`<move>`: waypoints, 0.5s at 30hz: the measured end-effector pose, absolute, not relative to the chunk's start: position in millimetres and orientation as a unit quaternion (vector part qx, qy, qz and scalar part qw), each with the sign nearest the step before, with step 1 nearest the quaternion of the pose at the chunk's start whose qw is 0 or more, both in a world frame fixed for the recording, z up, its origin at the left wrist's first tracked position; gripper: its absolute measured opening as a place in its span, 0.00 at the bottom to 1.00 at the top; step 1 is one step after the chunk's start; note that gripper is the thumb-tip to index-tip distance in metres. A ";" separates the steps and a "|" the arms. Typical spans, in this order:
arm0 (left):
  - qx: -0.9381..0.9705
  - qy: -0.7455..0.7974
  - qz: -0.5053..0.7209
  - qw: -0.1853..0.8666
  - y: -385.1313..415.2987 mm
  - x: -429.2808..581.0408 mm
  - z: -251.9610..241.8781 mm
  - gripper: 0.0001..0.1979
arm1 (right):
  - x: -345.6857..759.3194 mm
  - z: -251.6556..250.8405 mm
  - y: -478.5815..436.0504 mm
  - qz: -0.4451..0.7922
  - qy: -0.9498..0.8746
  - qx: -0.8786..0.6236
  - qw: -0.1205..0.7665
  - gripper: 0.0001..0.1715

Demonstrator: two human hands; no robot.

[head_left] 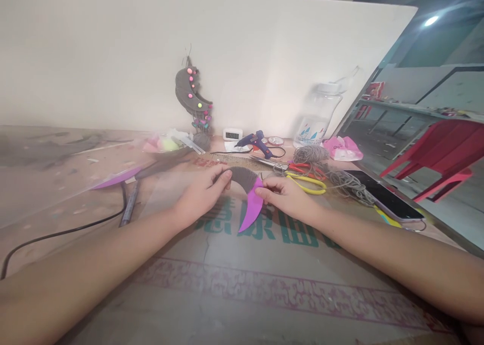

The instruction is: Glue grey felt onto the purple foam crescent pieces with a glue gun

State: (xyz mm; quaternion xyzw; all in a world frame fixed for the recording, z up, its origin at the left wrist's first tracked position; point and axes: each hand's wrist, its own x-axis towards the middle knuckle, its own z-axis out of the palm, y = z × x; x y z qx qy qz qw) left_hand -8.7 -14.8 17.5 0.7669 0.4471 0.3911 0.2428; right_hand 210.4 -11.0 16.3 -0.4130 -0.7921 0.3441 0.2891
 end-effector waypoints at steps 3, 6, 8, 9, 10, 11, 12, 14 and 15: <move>0.762 0.440 0.405 0.250 -12.7 -9.4 14.7 0.17 | 209.0 17.6 -12.0 0.339 -0.805 -0.402 0.274 0.19; 0.746 0.442 0.422 0.265 -12.5 -9.1 12.8 0.16 | 208.4 18.3 -13.0 0.350 -0.807 -0.391 0.269 0.18; 0.732 0.453 0.438 0.259 -13.9 -8.0 12.8 0.19 | 209.3 17.8 -12.4 0.366 -0.790 -0.401 0.284 0.19; 0.727 0.459 0.446 0.248 -14.9 -7.3 13.3 0.22 | 210.1 17.3 -11.7 0.378 -0.776 -0.408 0.298 0.19; 0.725 0.464 0.454 0.231 -15.8 -6.7 14.0 0.24 | 210.9 16.9 -10.9 0.392 -0.759 -0.415 0.312 0.20; 0.726 0.465 0.459 0.213 -16.6 -6.1 14.9 0.24 | 211.8 16.6 -10.1 0.407 -0.742 -0.422 0.325 0.20; 0.731 0.464 0.462 0.194 -17.1 -5.9 15.9 0.23 | 212.5 16.3 -9.5 0.419 -0.728 -0.427 0.335 0.20; 0.740 0.460 0.465 0.159 -17.3 -6.2 17.9 0.18 | 213.4 16.3 -8.7 0.433 -0.712 -0.432 0.344 0.20; 0.742 0.461 0.465 0.144 -17.2 -6.7 18.7 0.17 | 213.6 16.3 -8.6 0.434 -0.712 -0.432 0.344 0.20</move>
